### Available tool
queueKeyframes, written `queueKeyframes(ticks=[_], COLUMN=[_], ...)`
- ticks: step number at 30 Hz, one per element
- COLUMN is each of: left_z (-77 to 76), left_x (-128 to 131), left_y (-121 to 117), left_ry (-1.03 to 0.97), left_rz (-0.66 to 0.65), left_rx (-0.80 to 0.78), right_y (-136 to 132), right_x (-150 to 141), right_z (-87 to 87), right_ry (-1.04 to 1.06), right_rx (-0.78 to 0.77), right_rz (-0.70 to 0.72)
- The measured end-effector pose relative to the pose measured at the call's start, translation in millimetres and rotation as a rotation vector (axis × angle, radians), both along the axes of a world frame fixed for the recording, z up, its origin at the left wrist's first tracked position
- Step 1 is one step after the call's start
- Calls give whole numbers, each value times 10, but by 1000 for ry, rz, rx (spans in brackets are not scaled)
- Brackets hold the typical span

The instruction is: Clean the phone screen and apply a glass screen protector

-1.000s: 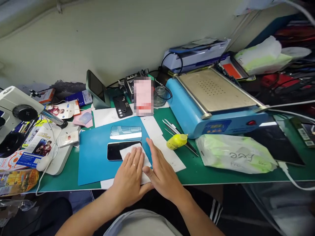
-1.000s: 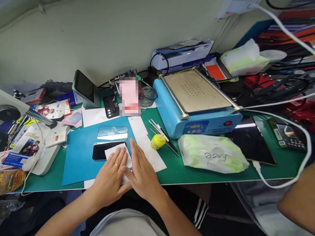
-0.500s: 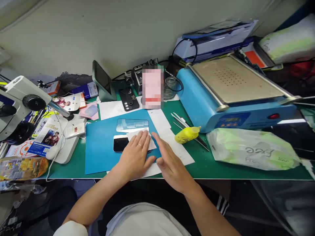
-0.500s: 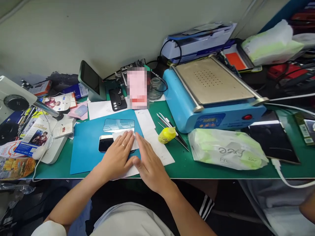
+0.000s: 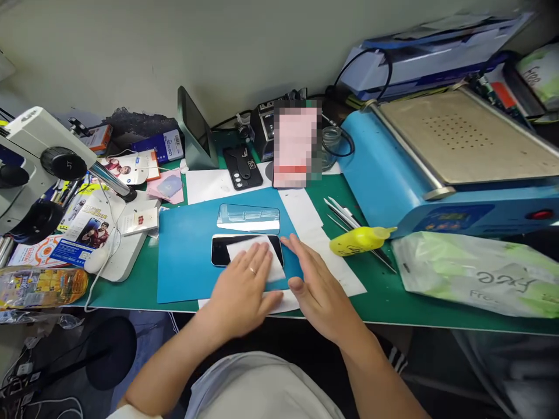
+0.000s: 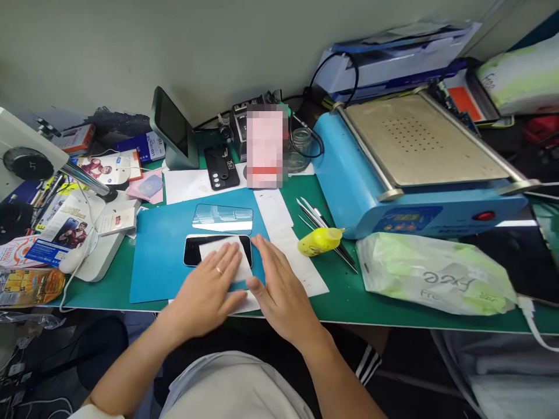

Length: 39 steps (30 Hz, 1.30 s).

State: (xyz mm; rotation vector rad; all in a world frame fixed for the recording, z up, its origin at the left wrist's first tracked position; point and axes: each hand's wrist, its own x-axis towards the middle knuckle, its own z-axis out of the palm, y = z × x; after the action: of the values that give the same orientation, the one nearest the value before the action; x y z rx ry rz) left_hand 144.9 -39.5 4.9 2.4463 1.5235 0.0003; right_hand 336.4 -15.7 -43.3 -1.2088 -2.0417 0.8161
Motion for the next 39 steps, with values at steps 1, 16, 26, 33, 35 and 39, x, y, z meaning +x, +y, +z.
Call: queueKeyframes(ticks=[1, 16, 26, 33, 35, 39], left_z=[6, 46, 75, 104, 118, 126], left_x=[-53, -542, -488, -448, -413, -323], left_y=[10, -105, -159, -130, -88, -67], left_ry=[8, 47, 70, 96, 84, 51], left_rz=[25, 102, 188, 208, 183, 97], left_rx=[5, 47, 36, 53, 22, -6], right_y=[-4, 8, 9, 12, 15, 13], right_x=[-8, 7, -37, -54, -60, -60], right_z=[0, 74, 55, 69, 64, 50], right_ry=[-19, -62, -75, -107, -126, -142], right_rx=[17, -82, 5, 46, 81, 113], right_rz=[0, -23, 12, 4, 10, -8])
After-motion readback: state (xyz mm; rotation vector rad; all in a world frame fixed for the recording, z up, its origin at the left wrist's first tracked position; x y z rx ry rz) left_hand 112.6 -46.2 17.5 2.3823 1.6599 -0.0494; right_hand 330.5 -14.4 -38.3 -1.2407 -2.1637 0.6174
